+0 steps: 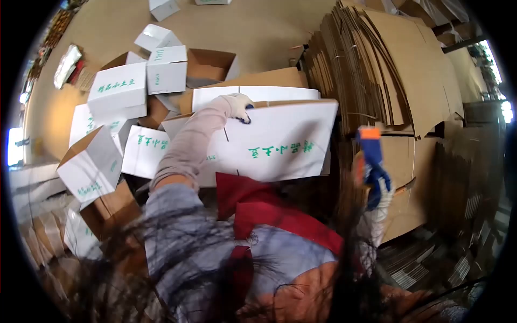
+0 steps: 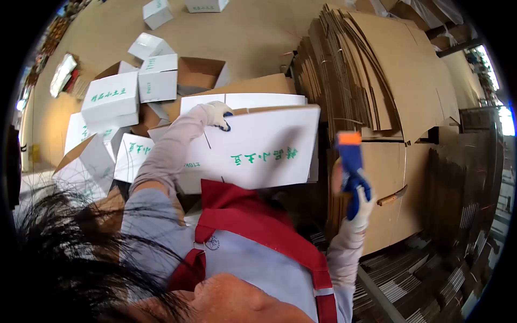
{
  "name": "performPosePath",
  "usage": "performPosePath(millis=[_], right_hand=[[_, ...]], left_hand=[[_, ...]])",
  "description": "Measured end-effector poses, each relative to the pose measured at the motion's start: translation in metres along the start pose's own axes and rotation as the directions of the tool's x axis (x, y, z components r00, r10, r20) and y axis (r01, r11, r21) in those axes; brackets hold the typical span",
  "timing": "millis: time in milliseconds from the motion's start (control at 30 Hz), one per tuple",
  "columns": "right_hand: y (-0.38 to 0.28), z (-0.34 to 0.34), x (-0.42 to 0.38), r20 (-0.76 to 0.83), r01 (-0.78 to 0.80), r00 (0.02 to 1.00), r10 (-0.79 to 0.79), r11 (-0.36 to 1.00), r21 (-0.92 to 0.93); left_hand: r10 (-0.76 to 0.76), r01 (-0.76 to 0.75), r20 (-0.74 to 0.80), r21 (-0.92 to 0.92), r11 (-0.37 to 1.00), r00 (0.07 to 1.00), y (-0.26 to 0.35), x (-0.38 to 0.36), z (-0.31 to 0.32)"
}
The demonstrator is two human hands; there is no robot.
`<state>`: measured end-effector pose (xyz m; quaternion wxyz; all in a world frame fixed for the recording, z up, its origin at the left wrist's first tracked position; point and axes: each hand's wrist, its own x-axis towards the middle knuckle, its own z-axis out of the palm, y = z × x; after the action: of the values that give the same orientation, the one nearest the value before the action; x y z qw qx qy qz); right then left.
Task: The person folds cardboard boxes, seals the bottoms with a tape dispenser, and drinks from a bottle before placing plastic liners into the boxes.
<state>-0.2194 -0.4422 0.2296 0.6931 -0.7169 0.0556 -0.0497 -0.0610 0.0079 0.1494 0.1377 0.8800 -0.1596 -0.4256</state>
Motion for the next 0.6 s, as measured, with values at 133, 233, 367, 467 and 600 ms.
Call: performPosePath(millis=[133,233,367,467,600], right_hand=[[-0.099,0.034,0.051,0.216,0.129,0.97,-0.111,0.989,-0.069],[-0.103,0.066,0.087,0.522,0.591,0.78,-0.344,0.68,-0.435],[-0.068,0.164,0.077,0.609,0.65,0.751,-0.253,0.443,-0.617],[-0.053,0.229,0.061,0.701,0.66,0.706,0.101,0.264,-0.703],[-0.013,0.27,0.055,0.782,0.741,0.621,0.05,0.288,-0.607]], left_hand=[[0.077,-0.015,-0.182,0.317,0.948,0.98,0.097,-0.116,-0.009],[0.307,-0.076,-0.323,0.567,0.82,0.895,0.123,-0.154,0.005],[0.419,0.009,-0.514,0.64,0.768,0.748,0.128,-0.143,0.055],[0.473,-0.012,-0.598,0.612,0.79,0.648,0.125,-0.121,0.08],[0.326,0.015,-0.589,0.499,0.867,0.74,0.148,-0.126,0.094]])
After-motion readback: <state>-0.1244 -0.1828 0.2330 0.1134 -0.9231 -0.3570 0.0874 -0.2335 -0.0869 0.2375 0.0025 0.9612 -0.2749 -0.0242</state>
